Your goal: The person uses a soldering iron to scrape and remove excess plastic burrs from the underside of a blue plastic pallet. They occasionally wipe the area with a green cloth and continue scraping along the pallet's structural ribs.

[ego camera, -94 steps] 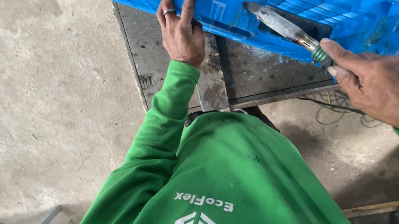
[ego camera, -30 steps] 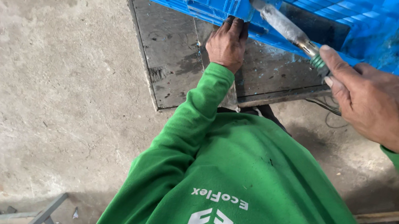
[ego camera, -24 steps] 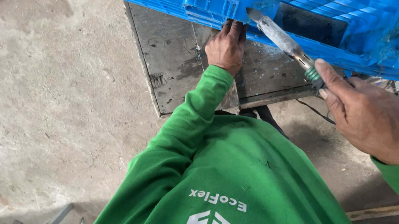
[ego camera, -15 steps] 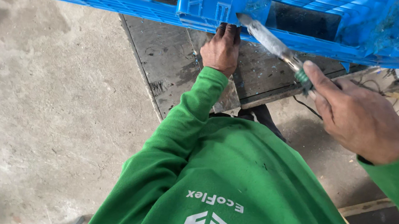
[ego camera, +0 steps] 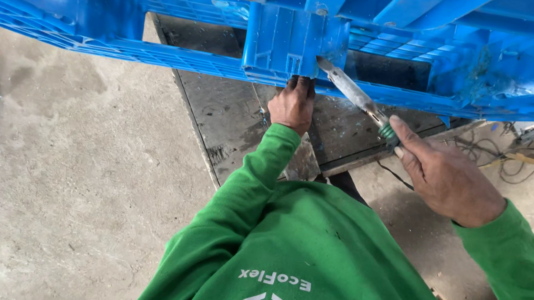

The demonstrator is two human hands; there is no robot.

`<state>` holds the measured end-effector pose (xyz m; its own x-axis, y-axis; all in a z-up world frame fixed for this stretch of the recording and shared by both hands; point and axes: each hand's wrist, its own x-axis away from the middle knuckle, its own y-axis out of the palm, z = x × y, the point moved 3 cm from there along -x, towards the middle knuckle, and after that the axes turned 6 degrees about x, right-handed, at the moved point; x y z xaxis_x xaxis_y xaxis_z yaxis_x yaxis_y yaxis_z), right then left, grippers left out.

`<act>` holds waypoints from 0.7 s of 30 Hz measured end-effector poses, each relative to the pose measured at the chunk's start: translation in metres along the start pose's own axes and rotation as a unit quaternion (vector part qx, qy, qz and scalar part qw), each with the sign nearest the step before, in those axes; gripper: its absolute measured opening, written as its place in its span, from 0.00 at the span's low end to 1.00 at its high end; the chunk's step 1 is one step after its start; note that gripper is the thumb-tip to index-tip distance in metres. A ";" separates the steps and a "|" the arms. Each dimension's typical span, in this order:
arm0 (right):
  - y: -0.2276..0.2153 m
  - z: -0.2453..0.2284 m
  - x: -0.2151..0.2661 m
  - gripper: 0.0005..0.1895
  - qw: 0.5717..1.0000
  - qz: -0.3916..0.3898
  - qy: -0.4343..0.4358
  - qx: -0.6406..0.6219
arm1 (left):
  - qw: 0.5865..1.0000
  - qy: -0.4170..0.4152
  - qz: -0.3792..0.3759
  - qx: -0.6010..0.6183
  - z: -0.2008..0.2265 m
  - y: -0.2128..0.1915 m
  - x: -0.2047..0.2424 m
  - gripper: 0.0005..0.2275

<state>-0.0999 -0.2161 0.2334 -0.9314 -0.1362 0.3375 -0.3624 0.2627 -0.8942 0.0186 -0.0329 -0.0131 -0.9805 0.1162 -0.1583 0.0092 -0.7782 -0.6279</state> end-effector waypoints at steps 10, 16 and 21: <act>0.017 0.031 0.009 0.30 0.996 0.041 0.060 -0.045 | 1.000 0.003 -0.003 0.014 -0.005 0.002 -0.002 0.10; 0.056 0.016 0.041 0.27 0.966 0.157 0.016 -0.203 | 1.000 0.000 0.004 0.021 0.004 -0.006 -0.002 0.10; 0.093 0.020 0.075 0.26 0.950 0.142 0.075 -0.267 | 1.000 -0.014 -0.019 -0.009 -0.003 0.002 0.008 0.12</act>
<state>-0.2032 -0.2214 0.1692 -0.9739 0.1397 0.1791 -0.0241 0.7205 -0.6930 0.0111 -0.0315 -0.0178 -0.9852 0.1284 -0.1134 -0.0249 -0.7624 -0.6466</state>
